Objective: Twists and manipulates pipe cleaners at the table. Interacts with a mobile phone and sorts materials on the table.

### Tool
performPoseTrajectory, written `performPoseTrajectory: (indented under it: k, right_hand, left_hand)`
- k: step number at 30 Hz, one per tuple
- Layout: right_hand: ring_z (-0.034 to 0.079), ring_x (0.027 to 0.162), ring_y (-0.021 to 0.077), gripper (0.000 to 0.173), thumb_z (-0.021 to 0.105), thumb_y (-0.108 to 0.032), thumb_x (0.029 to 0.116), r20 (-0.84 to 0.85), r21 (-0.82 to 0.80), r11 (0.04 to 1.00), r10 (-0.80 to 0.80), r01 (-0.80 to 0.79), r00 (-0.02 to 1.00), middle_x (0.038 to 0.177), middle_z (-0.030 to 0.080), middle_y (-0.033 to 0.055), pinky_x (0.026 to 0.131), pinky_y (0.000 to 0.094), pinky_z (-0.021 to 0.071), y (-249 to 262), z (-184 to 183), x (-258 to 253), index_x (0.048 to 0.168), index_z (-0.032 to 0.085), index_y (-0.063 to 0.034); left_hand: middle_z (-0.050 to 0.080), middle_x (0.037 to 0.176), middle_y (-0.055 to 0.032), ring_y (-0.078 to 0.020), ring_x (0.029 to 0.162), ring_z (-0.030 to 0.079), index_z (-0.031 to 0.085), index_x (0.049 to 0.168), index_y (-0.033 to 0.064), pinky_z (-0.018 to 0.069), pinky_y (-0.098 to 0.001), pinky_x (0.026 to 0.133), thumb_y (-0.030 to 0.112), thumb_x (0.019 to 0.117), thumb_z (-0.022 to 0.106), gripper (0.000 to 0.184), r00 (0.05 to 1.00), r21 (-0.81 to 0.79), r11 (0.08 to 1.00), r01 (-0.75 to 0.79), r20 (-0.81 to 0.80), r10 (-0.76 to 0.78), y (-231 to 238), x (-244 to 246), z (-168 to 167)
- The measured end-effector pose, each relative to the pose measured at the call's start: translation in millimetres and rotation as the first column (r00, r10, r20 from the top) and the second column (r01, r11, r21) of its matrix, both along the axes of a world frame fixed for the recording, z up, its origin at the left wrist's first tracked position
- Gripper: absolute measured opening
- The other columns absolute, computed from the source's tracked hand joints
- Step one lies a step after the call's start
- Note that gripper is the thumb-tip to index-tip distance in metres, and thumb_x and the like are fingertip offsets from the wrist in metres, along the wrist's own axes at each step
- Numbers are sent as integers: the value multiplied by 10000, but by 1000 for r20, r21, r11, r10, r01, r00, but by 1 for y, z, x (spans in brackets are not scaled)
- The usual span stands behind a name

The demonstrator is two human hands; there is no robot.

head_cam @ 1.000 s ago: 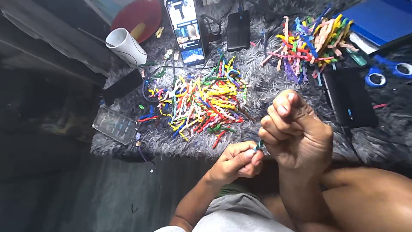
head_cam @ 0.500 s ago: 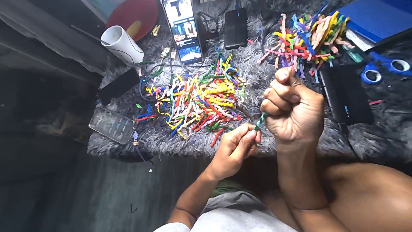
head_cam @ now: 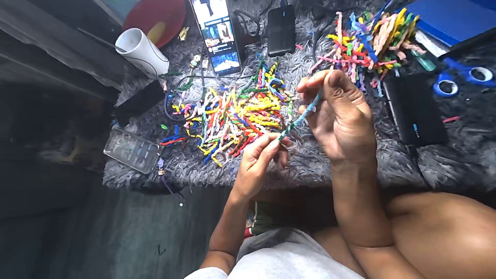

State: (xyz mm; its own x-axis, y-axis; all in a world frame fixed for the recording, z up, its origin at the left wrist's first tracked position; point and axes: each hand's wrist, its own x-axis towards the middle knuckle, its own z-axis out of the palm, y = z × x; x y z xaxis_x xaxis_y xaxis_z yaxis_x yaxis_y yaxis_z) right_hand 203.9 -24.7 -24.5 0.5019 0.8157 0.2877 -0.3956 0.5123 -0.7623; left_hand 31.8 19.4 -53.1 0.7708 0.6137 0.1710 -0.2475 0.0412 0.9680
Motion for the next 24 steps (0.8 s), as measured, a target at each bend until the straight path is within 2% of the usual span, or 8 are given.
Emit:
performPoseTrajectory:
  k: [1,3,9,14,17,19,21,24]
  right_hand:
    - [628,777,-3,298,430,-124,1096,40,2,999,-32,32,999,991,720,-43,655,145,517,0,-1,-1,995,710,-131]
    - [590,717,-29,265,458,-113,1089,89,-6,997,-75,76,993,953,705,-72,626,129,495,0,0,-1,995,706,-127]
    - [573,690,-60,130,580,-138,1041,278,-66,996,-43,64,960,948,656,-106,586,87,487,-13,5,-1,1150,649,-123]
    - [649,722,-27,109,686,-49,951,472,-119,989,-23,90,881,912,693,-64,626,119,559,-20,6,-7,1051,654,-75]
    - [646,681,-32,57,670,-36,958,485,-119,983,-68,142,872,849,687,-74,603,122,561,-21,6,-8,1007,668,-66]
    - [643,684,-21,78,650,-12,962,416,-90,990,-63,110,907,896,702,-61,603,131,559,-20,4,-7,1010,682,-65]
    - [636,677,-15,117,627,5,969,319,-53,998,-14,32,948,946,713,-46,581,130,548,-20,1,-7,1022,690,-76]
    - [616,648,-20,138,617,-16,982,161,-33,994,112,-108,981,966,715,-40,533,120,517,-20,-2,-9,1019,701,-118]
  left_hand:
    - [682,879,65,7,712,615,656,1142,67,537,-171,665,152,1089,424,253,998,86,995,-54,-28,57,1,0,1]
    - [692,875,67,10,705,631,647,1172,36,555,-169,657,72,1061,480,204,988,167,976,-137,-47,147,2,1,6]
    - [710,797,39,-9,659,659,649,1142,-10,576,-176,622,53,1084,436,230,976,254,944,-209,3,216,2,7,16]
    - [731,842,4,-32,669,687,642,1141,-35,602,-204,616,62,1077,478,201,960,387,884,-262,15,278,-1,13,20]
    - [731,863,-11,-44,671,692,632,1143,-41,607,-212,609,57,1077,476,196,967,380,892,-245,37,250,-3,15,23]
    - [736,862,3,-32,663,690,630,1130,-5,596,-192,595,67,1089,445,203,982,288,939,-190,55,182,-3,15,26]
    - [727,788,8,-11,601,665,626,1091,48,558,-156,535,116,1108,408,229,994,80,995,-59,100,51,0,15,28]
    - [620,598,57,29,469,554,673,1030,86,468,-119,467,217,1090,484,238,941,-303,919,250,301,-157,6,14,26]
